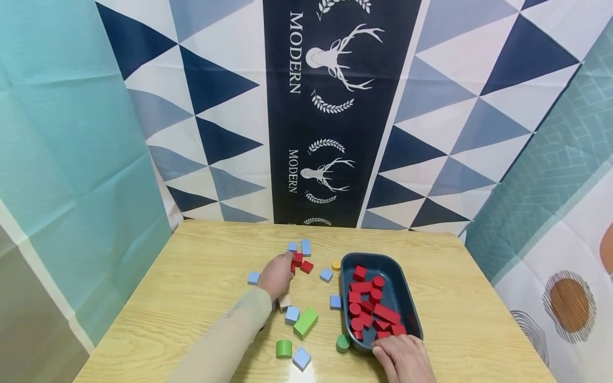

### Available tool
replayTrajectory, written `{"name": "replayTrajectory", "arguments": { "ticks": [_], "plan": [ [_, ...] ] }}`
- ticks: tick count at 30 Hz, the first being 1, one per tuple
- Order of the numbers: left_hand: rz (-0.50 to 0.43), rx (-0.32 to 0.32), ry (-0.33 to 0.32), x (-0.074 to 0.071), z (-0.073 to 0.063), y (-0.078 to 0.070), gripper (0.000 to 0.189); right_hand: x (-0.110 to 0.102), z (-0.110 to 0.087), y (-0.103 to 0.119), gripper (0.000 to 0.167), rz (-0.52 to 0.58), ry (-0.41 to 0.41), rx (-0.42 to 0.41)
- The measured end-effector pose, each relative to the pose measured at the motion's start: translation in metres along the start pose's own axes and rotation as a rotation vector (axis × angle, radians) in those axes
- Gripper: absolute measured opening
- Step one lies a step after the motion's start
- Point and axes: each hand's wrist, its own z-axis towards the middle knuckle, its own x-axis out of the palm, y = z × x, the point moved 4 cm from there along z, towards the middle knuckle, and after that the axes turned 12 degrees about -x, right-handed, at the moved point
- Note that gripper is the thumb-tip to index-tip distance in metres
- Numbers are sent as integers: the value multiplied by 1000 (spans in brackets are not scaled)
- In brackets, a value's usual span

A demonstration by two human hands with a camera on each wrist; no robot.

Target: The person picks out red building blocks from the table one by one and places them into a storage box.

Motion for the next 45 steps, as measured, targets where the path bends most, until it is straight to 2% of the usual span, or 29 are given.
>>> {"name": "replayTrajectory", "arguments": {
  "ticks": [4, 7, 10, 14, 16, 19, 22, 25, 28, 31, 36, 41, 45],
  "plan": [
    [28, 42, 9, -7, 3, 2, 28, 0, 0, 1, 16, -3, 4, -4],
    [-10, 53, 5, -18, 8, -5, 27, -1, 0, 0, 16, 0, -2, -10],
    [-69, 81, 1, -32, 10, -26, 26, -2, 0, -2, 17, 0, -20, -21],
    [-105, 164, -2, -41, 4, -68, 24, -2, -1, -2, 17, -3, -41, -28],
    [-82, 207, -4, -38, -1, -89, 24, -1, -1, -2, 17, -4, -47, -32],
    [14, 252, 1, -30, -9, -116, 34, 0, -1, -1, 17, -14, -58, -41],
    [126, 278, 0, -16, -13, -134, 40, 1, -1, 0, 17, -22, -66, -47],
    [224, 293, -13, -1, -16, -144, 38, 1, -1, 0, 17, -23, -61, -37],
    [324, 286, -53, 13, -16, -149, 27, 2, -2, 0, 18, -22, -68, -35],
    [406, 252, -98, 24, -15, -151, 16, 2, -2, 0, 19, -31, -105, -57],
    [456, 171, -157, 38, -14, -154, 12, 4, -4, 0, 24, -51, -180, -99],
    [460, 82, -129, 45, -13, -157, 12, 4, -4, 0, 25, -68, -209, -120],
    [444, 50, -90, 48, -13, -157, 14, 4, -5, -1, 26, -78, -224, -133]
  ]
}}
